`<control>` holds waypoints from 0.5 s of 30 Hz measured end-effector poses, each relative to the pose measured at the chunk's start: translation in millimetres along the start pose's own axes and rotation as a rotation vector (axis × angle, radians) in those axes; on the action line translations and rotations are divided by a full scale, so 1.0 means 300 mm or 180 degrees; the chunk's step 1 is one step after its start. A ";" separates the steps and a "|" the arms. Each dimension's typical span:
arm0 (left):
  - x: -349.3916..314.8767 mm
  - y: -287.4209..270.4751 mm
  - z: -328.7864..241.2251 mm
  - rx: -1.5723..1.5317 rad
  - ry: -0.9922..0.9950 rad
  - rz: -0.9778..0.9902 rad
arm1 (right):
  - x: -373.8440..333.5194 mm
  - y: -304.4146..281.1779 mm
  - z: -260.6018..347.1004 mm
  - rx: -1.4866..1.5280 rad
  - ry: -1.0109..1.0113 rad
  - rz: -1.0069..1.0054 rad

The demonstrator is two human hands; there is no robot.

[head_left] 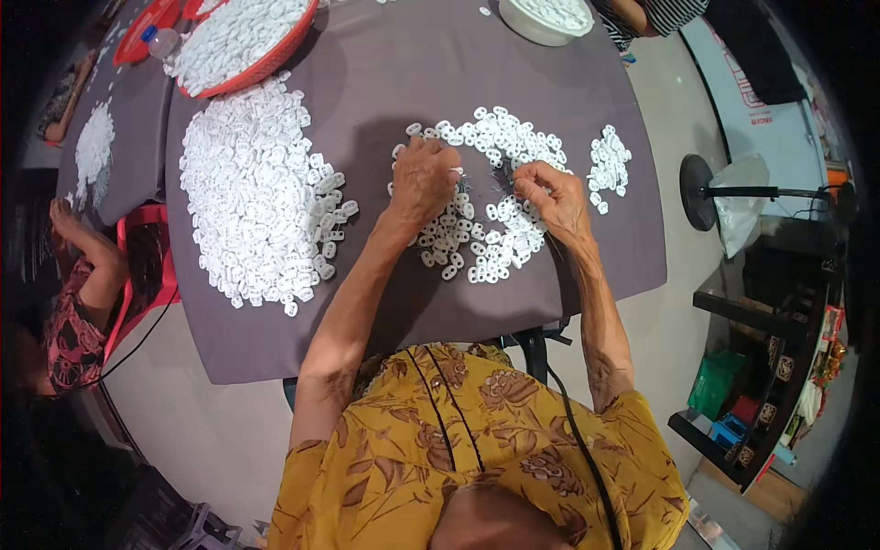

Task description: The person assembles plastic components by repeatedly picking up individual plastic pieces and inserting metal springs into them by hand.

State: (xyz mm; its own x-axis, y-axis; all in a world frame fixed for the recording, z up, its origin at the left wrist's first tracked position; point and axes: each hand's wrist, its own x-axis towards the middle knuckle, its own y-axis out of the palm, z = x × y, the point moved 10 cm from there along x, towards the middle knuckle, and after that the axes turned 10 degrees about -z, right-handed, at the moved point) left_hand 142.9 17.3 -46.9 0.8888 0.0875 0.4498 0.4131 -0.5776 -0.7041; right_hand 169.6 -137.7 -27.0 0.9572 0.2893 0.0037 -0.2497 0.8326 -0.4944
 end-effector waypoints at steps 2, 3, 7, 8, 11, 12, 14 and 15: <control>0.005 0.000 -0.002 -0.0046 -0.0035 0.0020 | 0.002 0.007 0.001 0.0005 -0.0022 0.0025; 0.009 -0.016 0.003 -0.0251 -0.0119 -0.0109 | 0.003 0.011 0.003 0.0013 -0.0039 0.0051; 0.027 -0.076 0.001 -0.0894 -0.0349 -0.0466 | 0.010 0.023 0.007 0.0158 0.0048 0.0100; 0.031 -0.087 -0.011 -0.0897 -0.0349 -0.0473 | 0.014 0.026 0.015 0.0129 -0.0013 0.0116; 0.009 -0.072 0.047 -0.1613 -0.1538 -0.0211 | 0.026 0.047 0.057 0.0308 -0.0051 0.0163; 0.002 -0.068 0.050 -0.1926 -0.1796 -0.0143 | 0.031 0.054 0.078 0.0518 -0.0017 0.0185; -0.004 -0.076 0.039 -0.2244 -0.2057 -0.0090 | 0.042 0.053 0.126 0.0614 -0.0057 0.0122; -0.004 -0.072 0.018 -0.2790 -0.2162 -0.0051 | 0.047 0.046 0.144 0.0715 -0.0087 0.0047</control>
State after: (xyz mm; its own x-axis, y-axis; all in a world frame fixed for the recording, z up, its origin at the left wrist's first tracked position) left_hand 133.9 34.0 -35.2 0.9194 0.3719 -0.1285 0.3808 -0.9232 0.0526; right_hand 173.5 -101.7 3.8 0.9498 0.3122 0.0230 -0.2927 0.9117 -0.2885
